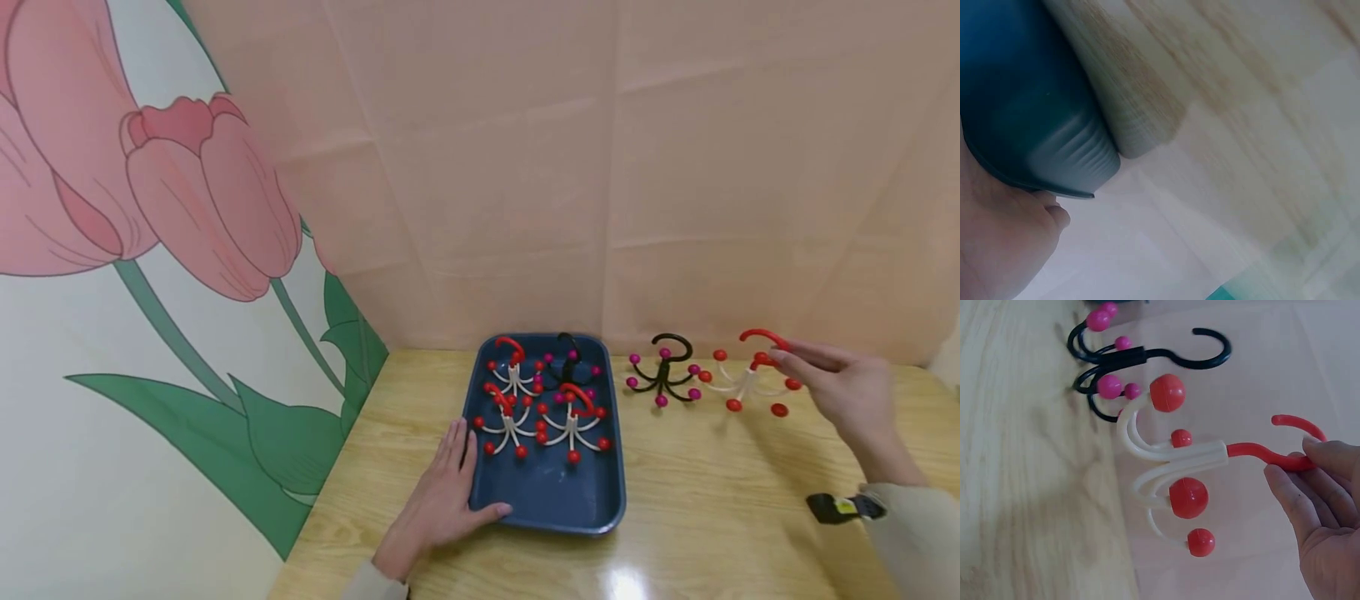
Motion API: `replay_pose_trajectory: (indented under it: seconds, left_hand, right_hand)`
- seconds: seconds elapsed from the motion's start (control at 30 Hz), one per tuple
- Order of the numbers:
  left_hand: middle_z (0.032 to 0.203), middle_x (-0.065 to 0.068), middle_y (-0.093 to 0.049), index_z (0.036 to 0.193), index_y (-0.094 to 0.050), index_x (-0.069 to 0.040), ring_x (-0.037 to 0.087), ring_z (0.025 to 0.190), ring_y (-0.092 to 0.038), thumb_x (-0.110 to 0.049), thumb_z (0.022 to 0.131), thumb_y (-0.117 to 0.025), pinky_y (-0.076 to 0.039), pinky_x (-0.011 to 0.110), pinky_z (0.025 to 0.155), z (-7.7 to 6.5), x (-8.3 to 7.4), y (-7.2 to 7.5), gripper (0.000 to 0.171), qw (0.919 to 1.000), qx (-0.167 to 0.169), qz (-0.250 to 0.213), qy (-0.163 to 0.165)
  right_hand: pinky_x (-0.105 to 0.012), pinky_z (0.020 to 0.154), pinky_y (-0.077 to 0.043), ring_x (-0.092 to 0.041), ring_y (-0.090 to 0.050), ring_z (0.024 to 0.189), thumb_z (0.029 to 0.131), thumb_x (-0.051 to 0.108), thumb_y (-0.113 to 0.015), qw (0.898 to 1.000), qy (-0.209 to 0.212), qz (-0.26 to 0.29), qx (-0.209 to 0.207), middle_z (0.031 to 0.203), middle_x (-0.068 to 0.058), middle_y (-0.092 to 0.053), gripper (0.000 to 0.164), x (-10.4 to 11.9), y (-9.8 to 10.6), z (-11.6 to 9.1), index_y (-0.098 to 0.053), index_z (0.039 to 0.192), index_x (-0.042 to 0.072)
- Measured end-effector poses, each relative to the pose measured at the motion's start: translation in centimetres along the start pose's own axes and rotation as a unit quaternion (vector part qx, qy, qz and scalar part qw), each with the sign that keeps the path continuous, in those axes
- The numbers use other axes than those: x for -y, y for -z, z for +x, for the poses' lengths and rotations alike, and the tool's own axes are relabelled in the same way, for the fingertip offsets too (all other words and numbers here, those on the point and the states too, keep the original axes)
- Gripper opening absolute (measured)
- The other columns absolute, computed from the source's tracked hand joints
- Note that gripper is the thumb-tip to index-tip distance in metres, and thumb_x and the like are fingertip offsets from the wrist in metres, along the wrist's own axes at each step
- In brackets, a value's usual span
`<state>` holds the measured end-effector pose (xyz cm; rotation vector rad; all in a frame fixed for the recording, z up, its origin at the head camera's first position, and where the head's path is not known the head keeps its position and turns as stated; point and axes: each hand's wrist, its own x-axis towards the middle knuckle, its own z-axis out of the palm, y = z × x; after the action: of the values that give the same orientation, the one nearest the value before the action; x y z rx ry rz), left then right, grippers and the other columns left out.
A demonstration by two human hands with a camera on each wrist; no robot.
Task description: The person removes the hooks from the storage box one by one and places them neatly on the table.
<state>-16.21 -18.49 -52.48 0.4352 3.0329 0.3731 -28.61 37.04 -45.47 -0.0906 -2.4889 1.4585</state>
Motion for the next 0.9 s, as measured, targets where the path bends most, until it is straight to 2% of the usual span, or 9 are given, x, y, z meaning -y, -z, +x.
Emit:
replay_pose_trajectory:
  seconds: [0.1,0.27,0.47,0.63,0.9]
  left_hand:
    - [0.179,0.013,0.007,0.170,-0.010,-0.009,0.032,0.167,0.003,-0.087,0.089,-0.051,-0.022,0.054,0.133,0.0,0.0,0.0,0.120,1.0000,0.000,-0.001,0.001]
    - [0.179,0.014,0.006,0.170,-0.013,-0.007,0.033,0.167,0.001,-0.086,0.089,-0.052,-0.024,0.056,0.132,0.1,0.0,-0.1,0.119,1.0000,-0.002,0.000,0.002]
    - [0.179,0.012,0.007,0.170,-0.013,-0.009,0.033,0.167,0.003,-0.088,0.088,-0.049,-0.023,0.056,0.132,0.1,0.0,-0.1,0.120,1.0000,0.001,0.002,0.007]
    - [0.179,0.012,0.008,0.170,-0.013,-0.008,0.033,0.167,0.003,-0.088,0.089,-0.049,-0.023,0.056,0.132,0.0,0.0,0.0,0.119,1.0000,0.000,0.001,0.004]
    - [0.179,0.012,0.007,0.170,-0.013,-0.009,0.033,0.167,0.002,-0.087,0.089,-0.050,-0.023,0.055,0.132,0.1,0.0,-0.1,0.118,1.0000,-0.002,0.005,0.004]
  right_hand:
    - [-0.011,0.059,-0.051,0.015,-0.069,0.071,0.095,0.036,-0.079,1.000,-0.007,0.017,0.005,0.082,0.044,-0.067,0.051,-0.7,-0.3,0.6,-0.071,0.136,0.007]
    - [-0.011,0.059,-0.052,0.017,-0.068,0.070,0.095,0.035,-0.080,1.000,-0.008,0.019,0.002,0.081,0.044,-0.067,0.051,-1.8,-0.9,1.4,-0.071,0.135,0.005]
    - [-0.009,0.061,-0.050,0.016,-0.069,0.072,0.095,0.033,-0.079,0.999,-0.025,0.042,0.020,0.081,0.038,-0.071,0.048,-2.6,-1.6,2.0,-0.071,0.135,0.007]
    - [-0.010,0.060,-0.051,0.017,-0.068,0.071,0.097,0.031,-0.077,0.998,-0.024,0.044,0.023,0.079,0.038,-0.071,0.048,-3.3,-2.0,2.4,-0.071,0.135,0.004]
    - [-0.013,0.058,-0.051,0.017,-0.068,0.070,0.096,0.031,-0.079,0.999,-0.019,0.045,0.010,0.078,0.041,-0.068,0.039,-4.2,-2.4,2.8,-0.075,0.130,0.013]
